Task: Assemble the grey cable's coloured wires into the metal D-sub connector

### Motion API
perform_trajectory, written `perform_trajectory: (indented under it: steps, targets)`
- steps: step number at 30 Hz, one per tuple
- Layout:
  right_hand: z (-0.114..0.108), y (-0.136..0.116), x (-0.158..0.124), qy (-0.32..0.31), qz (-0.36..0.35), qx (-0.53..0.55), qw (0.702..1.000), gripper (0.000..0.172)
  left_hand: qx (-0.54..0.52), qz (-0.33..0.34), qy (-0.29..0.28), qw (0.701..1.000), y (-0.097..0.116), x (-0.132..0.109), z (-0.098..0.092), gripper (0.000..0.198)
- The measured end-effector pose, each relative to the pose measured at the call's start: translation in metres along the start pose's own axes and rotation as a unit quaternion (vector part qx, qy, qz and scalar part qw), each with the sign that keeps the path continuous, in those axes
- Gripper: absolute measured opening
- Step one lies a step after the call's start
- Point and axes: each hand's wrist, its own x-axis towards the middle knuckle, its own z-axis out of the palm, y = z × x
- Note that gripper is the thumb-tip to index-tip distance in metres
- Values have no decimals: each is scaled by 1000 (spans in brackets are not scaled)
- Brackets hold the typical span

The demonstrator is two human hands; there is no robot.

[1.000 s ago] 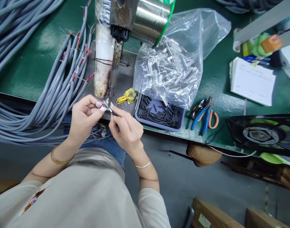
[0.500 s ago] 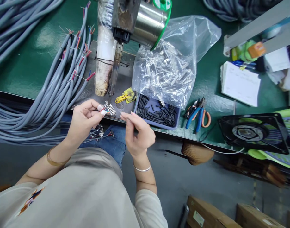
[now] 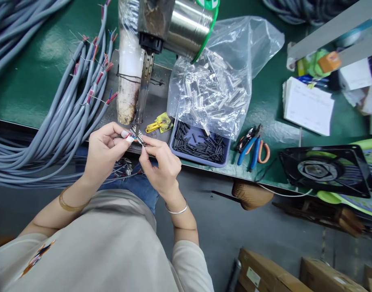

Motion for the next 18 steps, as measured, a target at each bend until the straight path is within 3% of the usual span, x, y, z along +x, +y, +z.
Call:
perform_trajectory:
  steps: [18]
  targets:
    - [-1, -2, 3, 8, -9, 0, 1000, 20, 8, 16, -4, 1000, 1, -1, 1, 19]
